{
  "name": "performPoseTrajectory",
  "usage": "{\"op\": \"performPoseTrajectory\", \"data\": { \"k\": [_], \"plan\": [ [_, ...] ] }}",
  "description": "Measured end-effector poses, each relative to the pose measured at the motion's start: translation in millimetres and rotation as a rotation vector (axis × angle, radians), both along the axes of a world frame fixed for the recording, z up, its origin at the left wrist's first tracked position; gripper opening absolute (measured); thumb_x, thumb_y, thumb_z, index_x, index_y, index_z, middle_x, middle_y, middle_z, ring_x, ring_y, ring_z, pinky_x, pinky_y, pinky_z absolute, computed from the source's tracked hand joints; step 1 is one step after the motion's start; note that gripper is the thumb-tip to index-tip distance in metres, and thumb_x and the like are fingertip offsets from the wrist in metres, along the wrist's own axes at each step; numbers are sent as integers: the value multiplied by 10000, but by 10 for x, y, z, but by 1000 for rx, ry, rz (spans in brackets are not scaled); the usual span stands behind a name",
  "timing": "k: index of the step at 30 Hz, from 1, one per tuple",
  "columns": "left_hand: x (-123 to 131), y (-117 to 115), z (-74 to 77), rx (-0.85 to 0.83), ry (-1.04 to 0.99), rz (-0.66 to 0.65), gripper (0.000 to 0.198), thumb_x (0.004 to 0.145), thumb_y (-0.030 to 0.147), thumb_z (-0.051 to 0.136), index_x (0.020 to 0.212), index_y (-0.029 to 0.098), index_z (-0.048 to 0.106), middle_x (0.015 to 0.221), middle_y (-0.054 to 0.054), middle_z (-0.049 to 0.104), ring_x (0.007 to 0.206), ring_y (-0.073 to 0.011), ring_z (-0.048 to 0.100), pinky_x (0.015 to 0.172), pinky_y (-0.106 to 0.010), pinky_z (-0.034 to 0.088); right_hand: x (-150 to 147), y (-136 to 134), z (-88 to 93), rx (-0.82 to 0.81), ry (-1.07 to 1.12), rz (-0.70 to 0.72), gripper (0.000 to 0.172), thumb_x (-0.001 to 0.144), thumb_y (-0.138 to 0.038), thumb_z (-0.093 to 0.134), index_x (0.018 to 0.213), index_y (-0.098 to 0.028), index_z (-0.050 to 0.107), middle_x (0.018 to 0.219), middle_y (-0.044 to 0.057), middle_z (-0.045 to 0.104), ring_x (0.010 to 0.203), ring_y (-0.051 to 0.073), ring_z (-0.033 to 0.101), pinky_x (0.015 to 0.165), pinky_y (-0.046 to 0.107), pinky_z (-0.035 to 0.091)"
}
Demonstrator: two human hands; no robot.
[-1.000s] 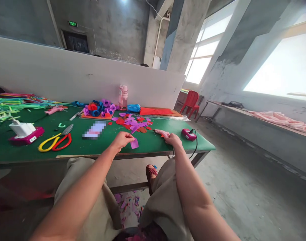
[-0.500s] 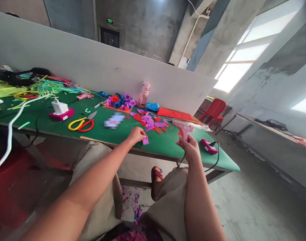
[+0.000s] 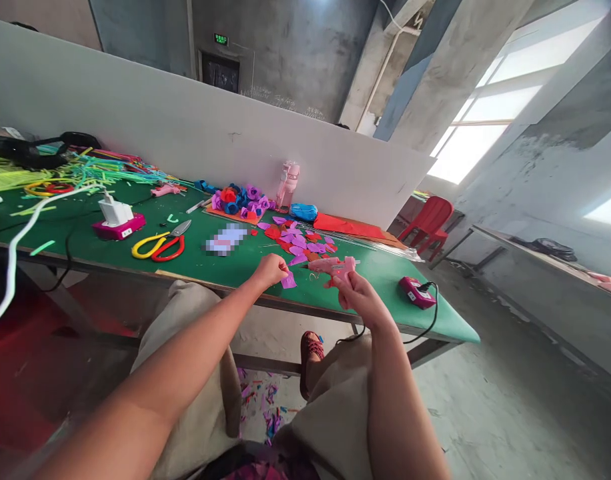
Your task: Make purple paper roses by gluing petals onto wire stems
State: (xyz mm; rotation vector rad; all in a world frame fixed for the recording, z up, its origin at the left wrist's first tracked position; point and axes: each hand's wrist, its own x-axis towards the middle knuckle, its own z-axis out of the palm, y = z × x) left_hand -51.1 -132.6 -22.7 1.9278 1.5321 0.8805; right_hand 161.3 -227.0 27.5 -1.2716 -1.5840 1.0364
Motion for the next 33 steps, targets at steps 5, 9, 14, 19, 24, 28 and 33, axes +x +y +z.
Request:
{"op": "performPoseTrajectory", "data": {
  "k": [5,9,14,19,24,28,33],
  "plan": [
    [5,-12,21,5,21,-8,95,592,95,630,558,164,685,578,-29,646,577,-148,547,564,-255,377,-67,-22,11,10,-200,3,330,766,-518,560,786,-189,573,481,-50,493,384,79,380,395,217,281],
    [5,-10,20,4,35,-19,97,592,96,618,575,160,690,591,-30,649,584,-149,552,562,-253,375,-114,-32,0,16,-299,23,279,778,-474,541,782,-197,565,517,-41,523,391,85,405,408,225,307],
    [6,-13,21,16,50,-21,101,603,111,610,611,155,701,597,-33,650,584,-155,554,570,-261,384,-142,5,-60,54,-331,16,244,776,-443,552,818,-204,570,672,-18,619,450,86,437,430,219,316],
    [4,-25,35,16,48,-28,116,612,111,603,633,147,711,612,-43,659,600,-160,567,584,-262,398,-184,39,-94,98,-421,29,225,799,-414,522,750,-198,563,642,-9,612,512,107,468,490,227,335],
    [4,-37,55,-1,87,-21,130,623,113,596,662,144,716,638,-40,671,615,-151,572,594,-249,412,-228,39,-99,125,-453,55,233,816,-416,491,760,-194,533,688,3,635,538,108,491,500,224,341],
    [6,-44,76,-12,121,-31,156,624,106,587,697,143,720,672,-33,684,647,-145,586,620,-237,425,-248,31,-85,119,-512,81,263,831,-424,454,772,-180,529,660,1,615,538,109,488,502,226,345],
    [9,-28,72,-12,133,-36,154,629,103,591,708,132,720,690,-45,691,655,-148,593,615,-236,428,-261,28,-63,137,-570,80,251,842,-399,434,770,-175,522,692,14,622,551,110,493,510,228,345]
  ]
}}
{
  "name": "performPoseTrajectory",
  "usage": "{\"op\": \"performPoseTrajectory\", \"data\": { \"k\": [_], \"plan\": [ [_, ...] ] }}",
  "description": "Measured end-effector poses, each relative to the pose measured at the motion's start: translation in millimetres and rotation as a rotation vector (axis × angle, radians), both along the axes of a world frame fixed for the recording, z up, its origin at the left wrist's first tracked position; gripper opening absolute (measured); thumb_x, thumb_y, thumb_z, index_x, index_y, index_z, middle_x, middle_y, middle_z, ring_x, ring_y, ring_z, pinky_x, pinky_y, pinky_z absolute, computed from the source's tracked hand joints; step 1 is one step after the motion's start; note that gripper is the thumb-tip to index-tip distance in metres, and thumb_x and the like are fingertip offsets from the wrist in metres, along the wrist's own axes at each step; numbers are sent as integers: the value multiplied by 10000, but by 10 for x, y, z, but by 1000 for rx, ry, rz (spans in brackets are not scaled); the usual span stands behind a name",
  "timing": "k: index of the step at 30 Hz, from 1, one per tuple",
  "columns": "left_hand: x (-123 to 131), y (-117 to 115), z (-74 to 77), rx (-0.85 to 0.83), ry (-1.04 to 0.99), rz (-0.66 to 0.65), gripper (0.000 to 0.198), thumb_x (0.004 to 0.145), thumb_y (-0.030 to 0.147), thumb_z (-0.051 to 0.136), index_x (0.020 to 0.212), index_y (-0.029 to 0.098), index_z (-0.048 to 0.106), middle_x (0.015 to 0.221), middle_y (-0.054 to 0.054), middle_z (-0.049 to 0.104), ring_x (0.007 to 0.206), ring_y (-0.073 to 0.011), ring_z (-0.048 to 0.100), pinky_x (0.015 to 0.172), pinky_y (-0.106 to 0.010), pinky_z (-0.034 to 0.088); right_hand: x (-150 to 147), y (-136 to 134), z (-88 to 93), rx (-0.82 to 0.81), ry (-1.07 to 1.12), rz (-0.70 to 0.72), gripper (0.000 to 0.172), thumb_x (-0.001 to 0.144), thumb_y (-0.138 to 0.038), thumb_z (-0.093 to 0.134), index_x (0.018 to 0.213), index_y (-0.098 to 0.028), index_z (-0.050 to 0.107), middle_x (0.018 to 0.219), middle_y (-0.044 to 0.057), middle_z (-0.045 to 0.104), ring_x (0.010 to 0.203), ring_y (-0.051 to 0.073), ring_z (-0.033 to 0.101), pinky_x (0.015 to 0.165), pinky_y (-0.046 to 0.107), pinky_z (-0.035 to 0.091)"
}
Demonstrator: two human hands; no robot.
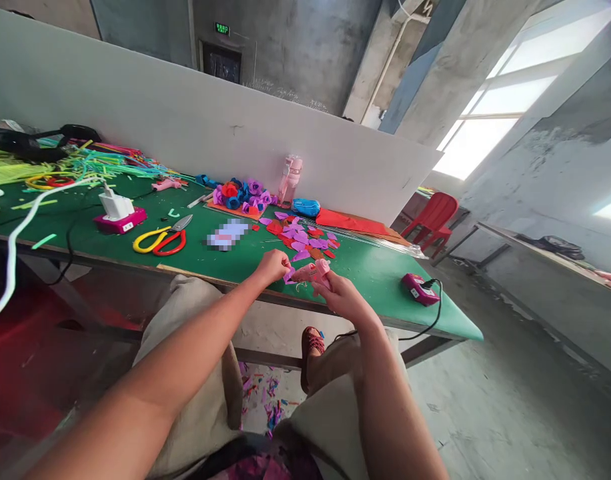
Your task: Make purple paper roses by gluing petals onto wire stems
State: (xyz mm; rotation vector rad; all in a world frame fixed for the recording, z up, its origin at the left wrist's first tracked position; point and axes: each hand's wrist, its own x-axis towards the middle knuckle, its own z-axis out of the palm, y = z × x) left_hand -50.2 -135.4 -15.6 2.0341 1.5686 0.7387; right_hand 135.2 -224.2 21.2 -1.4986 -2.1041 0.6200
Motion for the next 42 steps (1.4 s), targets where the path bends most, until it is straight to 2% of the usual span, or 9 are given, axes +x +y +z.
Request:
{"op": "performPoseTrajectory", "data": {
  "k": [42],
  "plan": [
    [15,-8,8,13,19,17,157,622,102,590,704,144,718,678,-36,692,649,-141,592,611,-226,435,-38,7,13,12,-62,-18,249,846,-403,426,728,-192,487,663,6,595,541,117,470,509,233,319]
  ]
}}
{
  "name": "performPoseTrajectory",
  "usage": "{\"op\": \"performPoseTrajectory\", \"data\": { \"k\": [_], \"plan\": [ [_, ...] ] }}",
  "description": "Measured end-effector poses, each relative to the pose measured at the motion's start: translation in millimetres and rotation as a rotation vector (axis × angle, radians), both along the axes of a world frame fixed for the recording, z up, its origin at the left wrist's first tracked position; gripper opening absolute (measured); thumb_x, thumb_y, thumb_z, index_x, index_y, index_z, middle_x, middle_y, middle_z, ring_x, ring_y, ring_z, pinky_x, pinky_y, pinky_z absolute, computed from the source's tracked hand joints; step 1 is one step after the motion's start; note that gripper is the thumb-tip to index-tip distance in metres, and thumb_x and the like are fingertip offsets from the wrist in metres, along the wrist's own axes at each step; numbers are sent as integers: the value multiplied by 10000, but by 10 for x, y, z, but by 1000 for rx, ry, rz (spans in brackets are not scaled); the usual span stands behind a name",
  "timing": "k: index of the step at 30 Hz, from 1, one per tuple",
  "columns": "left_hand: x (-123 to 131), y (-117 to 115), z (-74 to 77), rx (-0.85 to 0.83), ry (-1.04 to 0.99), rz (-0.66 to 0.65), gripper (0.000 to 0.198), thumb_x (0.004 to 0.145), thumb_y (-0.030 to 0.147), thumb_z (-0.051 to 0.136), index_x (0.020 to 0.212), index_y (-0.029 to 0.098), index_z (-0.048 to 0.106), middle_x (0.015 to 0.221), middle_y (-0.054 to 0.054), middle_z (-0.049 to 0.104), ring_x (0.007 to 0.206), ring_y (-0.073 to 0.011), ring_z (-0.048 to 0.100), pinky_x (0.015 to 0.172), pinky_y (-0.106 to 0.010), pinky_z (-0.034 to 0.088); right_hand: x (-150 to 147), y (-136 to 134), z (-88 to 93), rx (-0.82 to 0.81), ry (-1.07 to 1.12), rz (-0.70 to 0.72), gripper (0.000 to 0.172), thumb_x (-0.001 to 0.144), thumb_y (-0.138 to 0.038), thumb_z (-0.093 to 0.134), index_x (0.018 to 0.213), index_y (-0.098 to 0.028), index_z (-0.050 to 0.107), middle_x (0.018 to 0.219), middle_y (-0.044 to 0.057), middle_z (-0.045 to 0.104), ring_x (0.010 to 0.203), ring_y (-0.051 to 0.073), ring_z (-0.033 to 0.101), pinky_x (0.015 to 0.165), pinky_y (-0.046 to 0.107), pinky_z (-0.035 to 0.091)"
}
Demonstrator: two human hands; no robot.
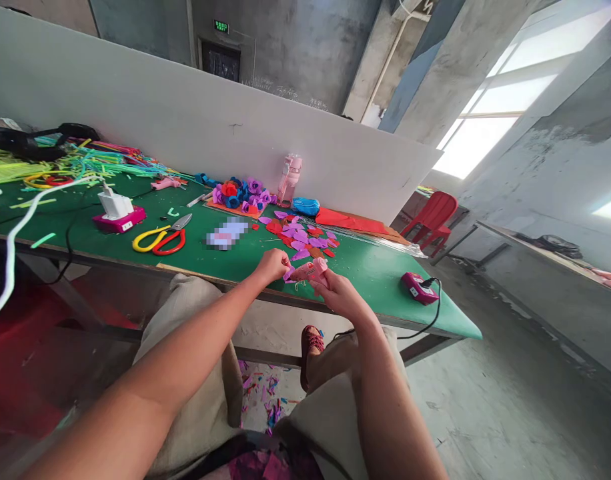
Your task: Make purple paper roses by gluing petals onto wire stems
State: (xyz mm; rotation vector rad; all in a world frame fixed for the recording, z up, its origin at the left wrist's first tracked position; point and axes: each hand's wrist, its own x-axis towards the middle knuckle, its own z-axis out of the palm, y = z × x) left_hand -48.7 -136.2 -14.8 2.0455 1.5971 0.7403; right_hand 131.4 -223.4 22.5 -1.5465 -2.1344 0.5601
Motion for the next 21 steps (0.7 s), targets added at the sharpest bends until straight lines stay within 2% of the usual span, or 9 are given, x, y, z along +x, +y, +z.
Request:
{"op": "performPoseTrajectory", "data": {
  "k": [11,21],
  "plan": [
    [3,0,-2,-5,-1,-7,169,625,99,582,718,136,718,696,-43,692,658,-146,595,605,-230,429,26,3,-14,6,17,-7,270,846,-418,423,708,-195,487,590,-14,537,529,116,457,505,231,316],
    [1,13,-12,2,-2,-14,159,624,99,586,706,142,715,684,-37,687,655,-143,590,613,-233,429,41,12,-23,3,10,-15,284,850,-427,425,717,-191,509,615,-6,559,536,118,470,512,233,321]
  ]
}}
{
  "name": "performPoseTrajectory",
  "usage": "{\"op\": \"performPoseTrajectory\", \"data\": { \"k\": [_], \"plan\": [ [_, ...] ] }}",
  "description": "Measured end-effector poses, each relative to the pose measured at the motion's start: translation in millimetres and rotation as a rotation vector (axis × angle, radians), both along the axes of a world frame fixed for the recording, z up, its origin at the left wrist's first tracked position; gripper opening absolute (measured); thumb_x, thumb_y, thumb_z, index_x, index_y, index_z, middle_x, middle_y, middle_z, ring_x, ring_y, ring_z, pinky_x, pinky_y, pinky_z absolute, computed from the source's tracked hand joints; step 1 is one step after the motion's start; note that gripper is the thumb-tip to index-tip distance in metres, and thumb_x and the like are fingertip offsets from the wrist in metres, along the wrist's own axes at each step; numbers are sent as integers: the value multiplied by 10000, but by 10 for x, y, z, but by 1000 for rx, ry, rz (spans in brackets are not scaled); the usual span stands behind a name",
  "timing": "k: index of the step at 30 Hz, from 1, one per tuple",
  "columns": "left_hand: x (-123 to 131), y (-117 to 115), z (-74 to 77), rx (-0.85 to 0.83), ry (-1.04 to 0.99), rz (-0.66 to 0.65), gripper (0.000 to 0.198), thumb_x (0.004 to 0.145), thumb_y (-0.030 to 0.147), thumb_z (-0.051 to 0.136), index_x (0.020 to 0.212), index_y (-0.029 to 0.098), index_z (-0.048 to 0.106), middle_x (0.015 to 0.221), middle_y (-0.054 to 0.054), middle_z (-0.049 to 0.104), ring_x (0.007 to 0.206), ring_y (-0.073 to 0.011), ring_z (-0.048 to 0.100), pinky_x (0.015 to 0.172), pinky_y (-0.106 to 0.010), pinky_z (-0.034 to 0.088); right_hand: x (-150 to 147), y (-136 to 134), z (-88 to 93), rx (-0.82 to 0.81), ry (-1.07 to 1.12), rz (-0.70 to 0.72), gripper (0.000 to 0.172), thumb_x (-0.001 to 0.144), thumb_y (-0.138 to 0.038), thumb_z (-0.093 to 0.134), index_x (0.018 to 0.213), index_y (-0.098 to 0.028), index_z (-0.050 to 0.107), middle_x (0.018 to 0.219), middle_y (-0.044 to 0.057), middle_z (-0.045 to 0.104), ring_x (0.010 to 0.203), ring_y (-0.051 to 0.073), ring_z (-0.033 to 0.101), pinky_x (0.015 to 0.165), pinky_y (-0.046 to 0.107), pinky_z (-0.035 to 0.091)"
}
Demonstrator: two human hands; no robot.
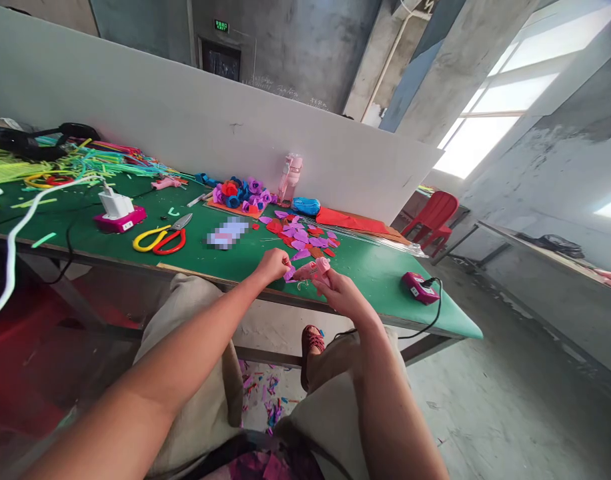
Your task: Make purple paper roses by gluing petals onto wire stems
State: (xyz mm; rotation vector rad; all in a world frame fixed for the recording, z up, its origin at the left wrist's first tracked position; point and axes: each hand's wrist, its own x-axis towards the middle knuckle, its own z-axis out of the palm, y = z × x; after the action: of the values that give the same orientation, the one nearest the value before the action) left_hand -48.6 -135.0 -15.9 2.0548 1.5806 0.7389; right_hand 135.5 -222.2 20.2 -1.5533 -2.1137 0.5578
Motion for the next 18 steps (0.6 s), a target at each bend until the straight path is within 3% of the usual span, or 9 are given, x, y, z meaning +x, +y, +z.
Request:
{"op": "performPoseTrajectory", "data": {
  "k": [18],
  "plan": [
    [-1,6,-11,1,-3,-2,149,620,91,592,693,144,712,684,-39,687,647,-143,588,583,-229,417,59,27,-28,17,-16,-13,263,852,-438,420,837,-195,520,719,10,626,597,135,506,548,241,334]
  ]
}}
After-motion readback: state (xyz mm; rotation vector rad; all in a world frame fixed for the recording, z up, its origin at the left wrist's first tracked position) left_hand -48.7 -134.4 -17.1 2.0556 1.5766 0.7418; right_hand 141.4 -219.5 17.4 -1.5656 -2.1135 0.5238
